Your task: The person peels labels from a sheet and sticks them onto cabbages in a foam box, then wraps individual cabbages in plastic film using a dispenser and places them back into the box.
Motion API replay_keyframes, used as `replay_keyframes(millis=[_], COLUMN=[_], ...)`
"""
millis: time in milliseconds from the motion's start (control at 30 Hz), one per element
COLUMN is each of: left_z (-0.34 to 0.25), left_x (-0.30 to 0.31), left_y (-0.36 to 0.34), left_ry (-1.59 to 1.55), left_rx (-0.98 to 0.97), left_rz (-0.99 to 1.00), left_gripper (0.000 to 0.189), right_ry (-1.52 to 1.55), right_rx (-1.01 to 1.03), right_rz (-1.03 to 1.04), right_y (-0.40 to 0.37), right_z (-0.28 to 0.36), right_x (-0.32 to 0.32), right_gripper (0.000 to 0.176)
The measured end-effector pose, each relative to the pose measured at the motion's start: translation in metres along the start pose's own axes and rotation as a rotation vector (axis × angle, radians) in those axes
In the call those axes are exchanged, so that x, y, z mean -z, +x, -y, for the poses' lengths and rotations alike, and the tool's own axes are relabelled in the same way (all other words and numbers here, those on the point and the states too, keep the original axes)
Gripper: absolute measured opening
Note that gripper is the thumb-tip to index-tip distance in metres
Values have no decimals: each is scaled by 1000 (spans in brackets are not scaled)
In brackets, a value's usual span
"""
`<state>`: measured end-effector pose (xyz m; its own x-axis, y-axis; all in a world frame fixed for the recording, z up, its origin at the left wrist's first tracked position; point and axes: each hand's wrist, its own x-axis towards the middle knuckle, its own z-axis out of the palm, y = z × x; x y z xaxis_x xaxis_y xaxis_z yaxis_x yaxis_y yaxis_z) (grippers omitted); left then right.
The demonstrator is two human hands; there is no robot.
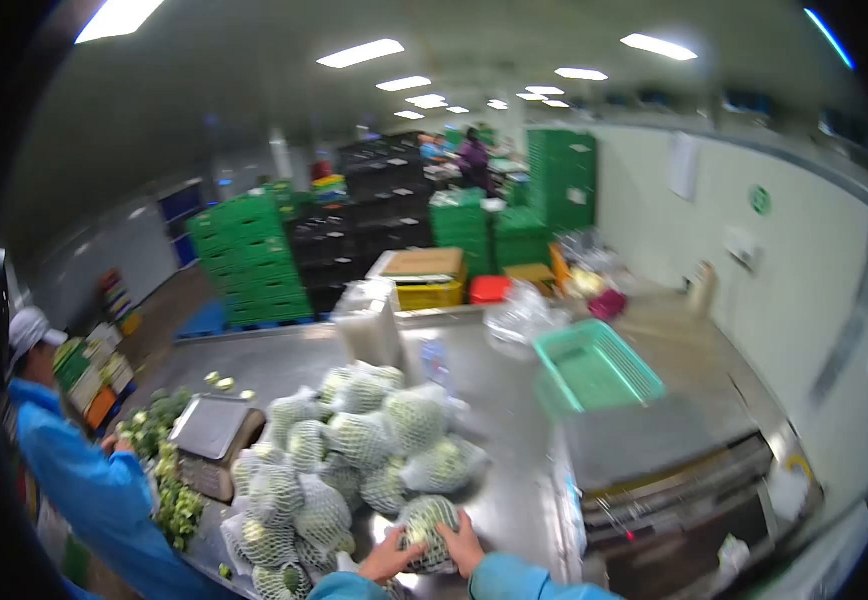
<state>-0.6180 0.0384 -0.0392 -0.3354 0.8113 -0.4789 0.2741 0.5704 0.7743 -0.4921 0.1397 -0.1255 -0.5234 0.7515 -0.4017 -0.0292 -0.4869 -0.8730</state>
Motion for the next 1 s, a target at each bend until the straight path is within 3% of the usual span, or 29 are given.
replay_keyframes(millis=[33,167,233,433,600,700,867,933,1000], left_z=[-21,-94,-136,-238,-277,-273,-242,-245,-247], left_x=[-11,-55,-87,-207,-282,-279,-244,-234,-233], left_y=[-15,-25,-20,29,61,67,74,68,63], left_ry=[-11,-576,-620,-684,-632,-509,-441,-418,-402], left_rx=[-96,-381,-445,-338,-266,-205,-309,-313,-316], left_rz=[-80,117,143,411,321,275,-137,-89,-33], left_gripper=[82,87,91,88,83,73,53,52,51], right_ry=[-29,-311,-142,-59,-84,-98,-386,-425,-490], right_rx=[104,382,426,249,182,170,207,207,34], right_rz=[-10,-151,-148,-155,-89,-37,51,89,-3], right_y=[-17,-69,-80,-101,-54,-38,-31,-42,-75], right_z=[32,147,186,264,260,260,260,273,298], right_x=[8,81,128,288,390,401,402,410,413], right_gripper=[62,58,55,55,56,60,65,65,58])
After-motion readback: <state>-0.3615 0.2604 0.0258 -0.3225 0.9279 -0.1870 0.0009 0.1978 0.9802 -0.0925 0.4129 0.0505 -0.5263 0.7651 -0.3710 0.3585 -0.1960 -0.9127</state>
